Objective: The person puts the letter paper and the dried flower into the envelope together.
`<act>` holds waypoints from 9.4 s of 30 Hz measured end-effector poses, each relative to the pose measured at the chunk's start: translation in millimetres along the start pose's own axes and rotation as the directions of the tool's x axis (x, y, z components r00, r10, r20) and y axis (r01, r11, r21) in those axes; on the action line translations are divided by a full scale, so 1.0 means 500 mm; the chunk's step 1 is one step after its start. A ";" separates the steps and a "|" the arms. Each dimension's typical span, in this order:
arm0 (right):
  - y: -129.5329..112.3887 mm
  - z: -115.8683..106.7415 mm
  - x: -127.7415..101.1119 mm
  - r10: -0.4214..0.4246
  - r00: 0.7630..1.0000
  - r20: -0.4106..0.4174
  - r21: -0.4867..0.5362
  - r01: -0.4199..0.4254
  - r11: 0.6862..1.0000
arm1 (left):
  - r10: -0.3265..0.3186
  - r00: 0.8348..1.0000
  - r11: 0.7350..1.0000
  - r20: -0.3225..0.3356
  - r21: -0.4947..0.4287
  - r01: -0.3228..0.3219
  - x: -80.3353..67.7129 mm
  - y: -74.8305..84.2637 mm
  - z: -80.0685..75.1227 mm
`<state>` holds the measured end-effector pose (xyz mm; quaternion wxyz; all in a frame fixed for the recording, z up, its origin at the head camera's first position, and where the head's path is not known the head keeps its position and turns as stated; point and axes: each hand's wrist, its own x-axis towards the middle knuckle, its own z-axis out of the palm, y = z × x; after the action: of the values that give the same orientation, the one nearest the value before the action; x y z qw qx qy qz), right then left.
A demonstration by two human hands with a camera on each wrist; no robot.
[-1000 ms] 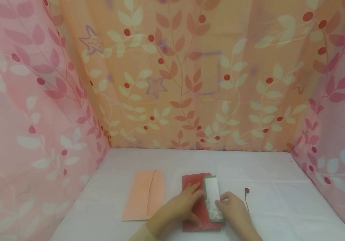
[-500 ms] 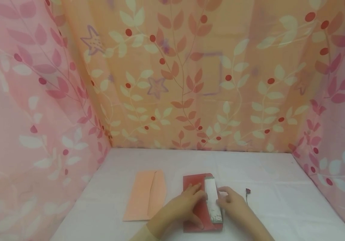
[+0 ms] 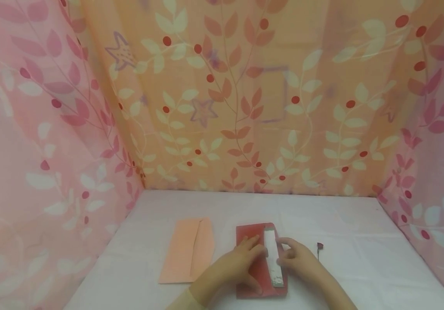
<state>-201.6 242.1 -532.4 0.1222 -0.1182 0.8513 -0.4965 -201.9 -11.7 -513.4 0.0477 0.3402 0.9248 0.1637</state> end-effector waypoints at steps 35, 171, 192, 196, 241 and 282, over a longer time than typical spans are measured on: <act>0.004 -0.001 0.019 0.017 0.984 0.176 0.129 -0.040 0.991 | 0.017 1.000 1.000 -0.013 0.021 -0.017 0.002 -0.008 0.008; 0.088 -0.115 -0.091 0.062 0.909 -0.412 -0.520 -0.291 0.803 | 0.009 0.999 1.000 0.033 -0.002 -0.009 0.005 -0.003 0.004; 0.082 -0.110 -0.092 -0.009 0.893 -0.450 -0.515 -0.251 0.819 | -0.002 0.998 1.000 0.059 -0.014 0.003 0.005 -0.001 0.000; 0.078 -0.108 -0.090 0.002 0.880 -0.475 -0.451 -0.245 0.858 | -0.007 0.998 1.000 0.058 -0.014 0.008 0.005 -0.005 0.002; 0.006 -0.057 -0.043 0.180 0.927 -0.330 0.147 -0.138 0.979 | -0.008 0.998 1.000 0.066 -0.024 0.010 0.005 -0.007 0.003; -0.022 0.009 0.046 0.190 0.951 -0.244 0.239 -0.131 0.962 | -0.006 0.999 1.000 0.047 -0.002 0.006 0.003 -0.007 -0.002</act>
<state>-220.6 225.7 -527.3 0.0599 0.0335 0.8066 -0.5871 -205.1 -13.6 -513.3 0.0703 0.3413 0.9242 0.1563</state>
